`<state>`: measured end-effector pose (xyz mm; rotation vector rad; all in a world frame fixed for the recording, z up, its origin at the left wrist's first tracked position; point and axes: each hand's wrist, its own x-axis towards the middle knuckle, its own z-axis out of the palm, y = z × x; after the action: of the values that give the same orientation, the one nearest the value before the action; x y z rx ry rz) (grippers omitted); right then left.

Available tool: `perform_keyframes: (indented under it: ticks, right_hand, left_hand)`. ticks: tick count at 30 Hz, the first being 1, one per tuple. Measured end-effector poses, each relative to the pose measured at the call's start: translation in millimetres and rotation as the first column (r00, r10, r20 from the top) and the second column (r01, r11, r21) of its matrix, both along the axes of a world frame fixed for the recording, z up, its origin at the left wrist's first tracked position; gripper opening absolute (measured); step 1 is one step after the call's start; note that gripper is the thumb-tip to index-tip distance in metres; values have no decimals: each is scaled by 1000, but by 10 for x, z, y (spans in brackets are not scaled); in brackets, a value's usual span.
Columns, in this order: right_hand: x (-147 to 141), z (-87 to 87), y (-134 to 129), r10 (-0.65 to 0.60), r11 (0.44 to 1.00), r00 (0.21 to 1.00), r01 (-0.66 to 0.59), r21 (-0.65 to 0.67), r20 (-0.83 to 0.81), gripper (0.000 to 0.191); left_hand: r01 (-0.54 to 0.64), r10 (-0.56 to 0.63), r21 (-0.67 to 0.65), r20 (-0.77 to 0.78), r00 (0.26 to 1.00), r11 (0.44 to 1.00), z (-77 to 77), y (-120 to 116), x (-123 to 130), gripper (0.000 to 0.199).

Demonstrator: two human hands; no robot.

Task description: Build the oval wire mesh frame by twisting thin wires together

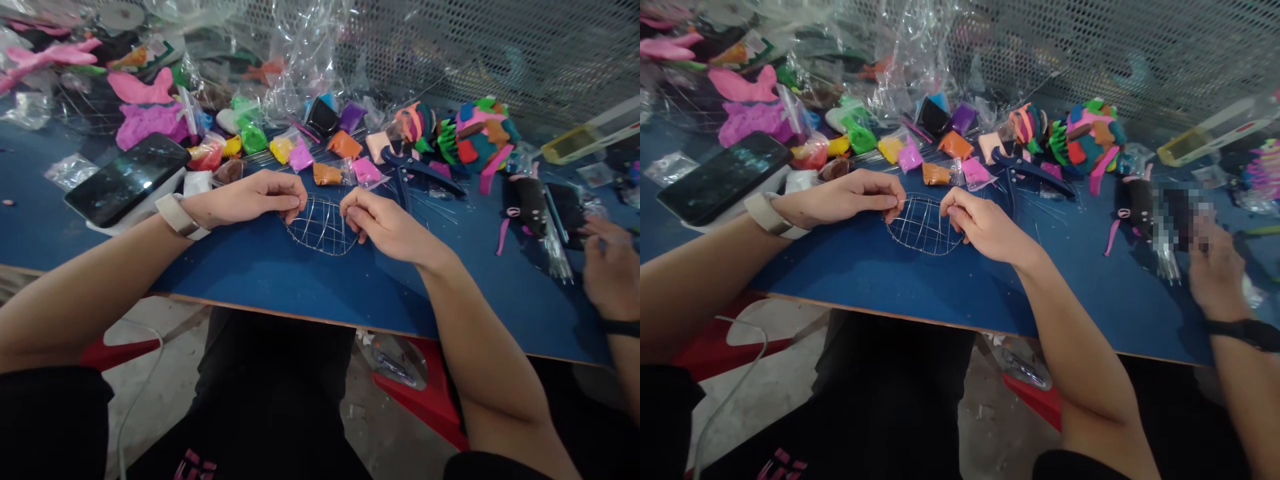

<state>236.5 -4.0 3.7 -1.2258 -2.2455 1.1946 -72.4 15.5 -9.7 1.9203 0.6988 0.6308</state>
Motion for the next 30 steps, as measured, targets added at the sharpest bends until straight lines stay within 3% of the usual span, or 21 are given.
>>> perform_keyframes:
  ticks: [4,7,15,18,22,25,30]
  right_hand:
    - [-17,63,-28,-12,999,1000,12,31,-4,33]
    - [-40,104,-74,-76,975,997,72,212,13,41]
    - [-107,139,-204,-230,795,969,239,558,-87,26]
    - [-169,156,-250,-125,811,990,143,568,-72,19]
    - [-236,157,-287,-2,851,997,42,524,-76,11]
    - [-255,168,-320,6,852,995,49,522,-104,9]
    - [-327,196,-409,-25,806,994,81,586,-103,8]
  left_hand:
    - [-49,50,53,-15,999,997,-22,3,-10,23]
    - [-55,55,87,-5,998,995,-1,-17,-4,21]
    - [-36,41,108,-40,998,993,91,-97,61,15]
    - [5,3,152,-53,999,988,107,-148,88,16]
    - [23,-10,304,-44,999,952,123,-235,121,18]
    - [-6,23,426,-36,999,905,121,-282,146,20]
    - [-72,99,564,-17,995,823,104,-343,180,20]
